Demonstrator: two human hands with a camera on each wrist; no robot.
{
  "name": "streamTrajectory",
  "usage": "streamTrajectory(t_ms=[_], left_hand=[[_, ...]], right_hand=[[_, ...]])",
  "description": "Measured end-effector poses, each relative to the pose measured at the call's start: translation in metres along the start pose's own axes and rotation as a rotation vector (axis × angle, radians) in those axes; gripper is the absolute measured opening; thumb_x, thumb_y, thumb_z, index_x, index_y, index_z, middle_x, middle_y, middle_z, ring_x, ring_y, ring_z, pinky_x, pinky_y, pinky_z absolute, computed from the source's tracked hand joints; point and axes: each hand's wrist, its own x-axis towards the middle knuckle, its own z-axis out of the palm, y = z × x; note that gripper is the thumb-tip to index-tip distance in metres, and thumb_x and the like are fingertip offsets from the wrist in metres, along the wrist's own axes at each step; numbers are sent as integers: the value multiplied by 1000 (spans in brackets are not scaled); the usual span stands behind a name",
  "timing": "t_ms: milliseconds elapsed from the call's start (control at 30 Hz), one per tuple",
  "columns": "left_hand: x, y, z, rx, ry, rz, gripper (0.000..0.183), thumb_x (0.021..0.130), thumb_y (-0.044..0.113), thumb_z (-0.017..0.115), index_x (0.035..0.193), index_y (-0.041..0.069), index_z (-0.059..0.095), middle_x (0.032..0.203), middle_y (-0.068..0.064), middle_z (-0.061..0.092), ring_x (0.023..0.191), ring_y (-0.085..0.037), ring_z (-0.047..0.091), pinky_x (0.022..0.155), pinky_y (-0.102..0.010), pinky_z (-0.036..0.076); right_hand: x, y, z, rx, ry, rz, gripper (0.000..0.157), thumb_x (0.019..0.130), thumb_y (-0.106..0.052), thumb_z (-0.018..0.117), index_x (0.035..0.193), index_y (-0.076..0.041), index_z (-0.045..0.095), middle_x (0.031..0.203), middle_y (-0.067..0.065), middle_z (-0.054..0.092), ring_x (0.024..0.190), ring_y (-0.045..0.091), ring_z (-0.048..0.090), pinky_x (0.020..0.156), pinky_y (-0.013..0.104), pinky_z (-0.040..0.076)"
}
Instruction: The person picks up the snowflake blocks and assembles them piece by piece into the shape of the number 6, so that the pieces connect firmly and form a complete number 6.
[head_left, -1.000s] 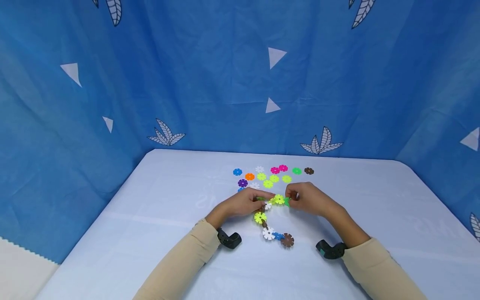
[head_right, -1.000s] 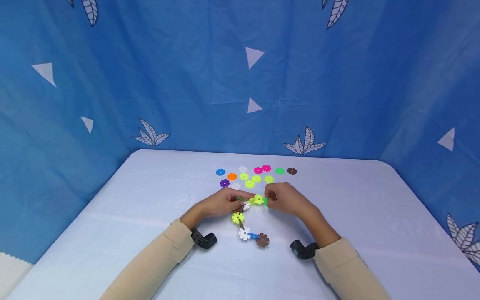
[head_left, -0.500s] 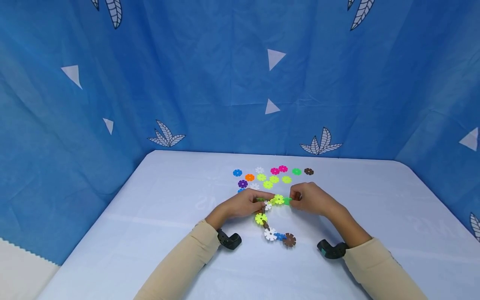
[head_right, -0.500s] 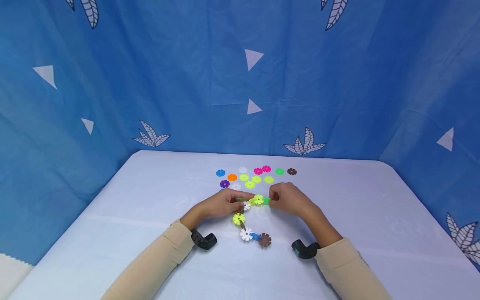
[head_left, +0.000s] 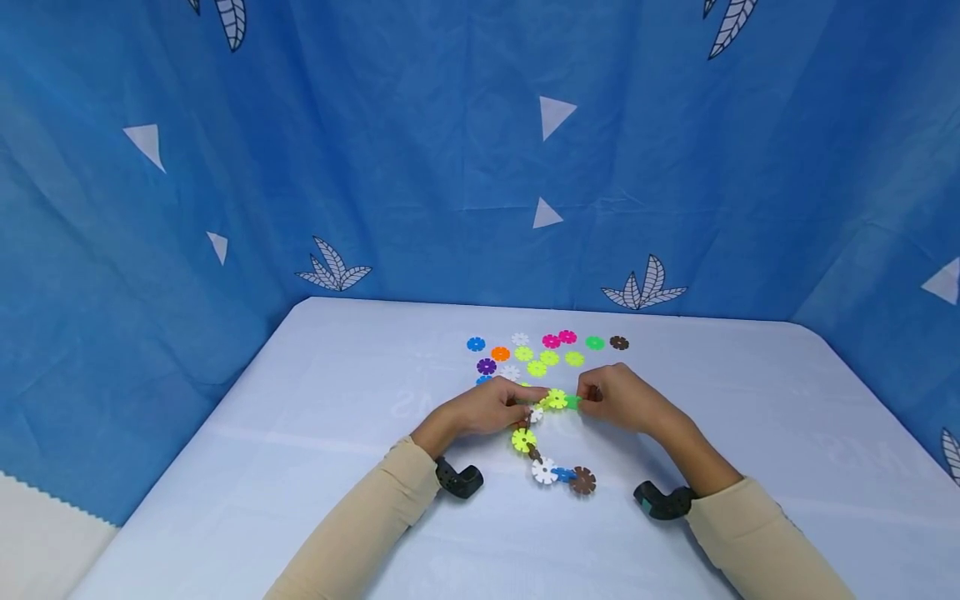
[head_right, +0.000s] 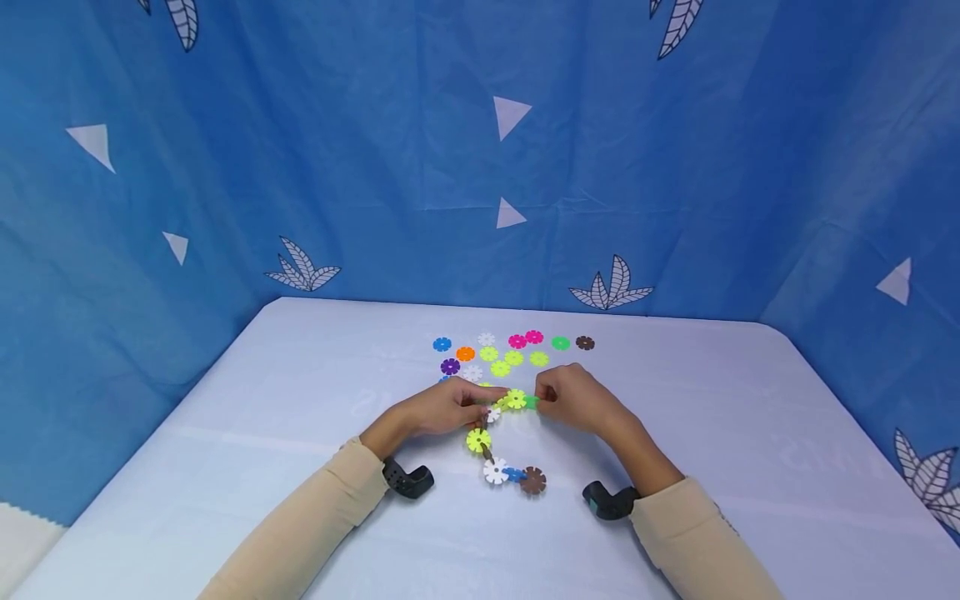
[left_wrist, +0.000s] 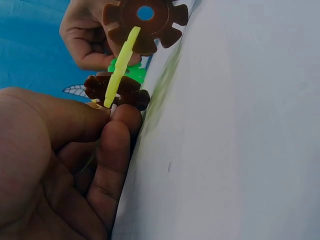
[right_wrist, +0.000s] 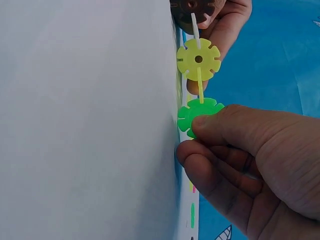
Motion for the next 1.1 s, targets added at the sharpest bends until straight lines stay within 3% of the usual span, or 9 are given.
streamTrajectory(t_ms=[167,300,400,500,967,1100], left_hand=[[0,0,-1,-12,-12,-5,42,102,3,56,141,17,61,76,2,59,64,-12,44,80,-27,42],[0,1,-2,-13,-14,-4,43,102,2,56,141,18,61,111,8,69,64,-12,44,82,-28,42],[0,0,-1,-18,-15,1,43,102,1,57,141,18,61,136,9,61,64,-12,43,83,-27,42],[0,0,-1,-32,-23,2,44,102,0,56,142,17,60,145,5,55,64,-12,44,83,-27,43],[-5,1,-5,-32,-30,18,43,102,0,56,142,13,58,139,5,60,70,-11,52,81,-25,43],[-6,0,-2,-8,-31,37,42,102,3,56,143,13,59,100,3,70,71,-10,54,82,-25,43]], right_hand=[[0,-1,0,9,1,-15,19,86,1,77,77,-14,68,67,-8,56,68,14,52,61,27,48],[-1,-2,0,5,5,-29,19,85,1,78,77,-14,68,68,-9,58,68,14,53,61,27,49],[-1,-2,1,-1,6,-30,20,84,0,79,76,-14,68,68,-9,58,67,13,53,61,27,50],[-1,-2,1,-5,5,-34,20,84,0,79,75,-14,68,68,-9,58,67,13,53,61,27,50],[3,-4,4,-3,40,-110,21,83,1,79,74,-14,68,67,-10,58,65,11,52,60,26,49],[0,-1,4,14,12,-104,22,83,1,78,76,-15,66,69,-10,57,67,11,52,61,26,49]])
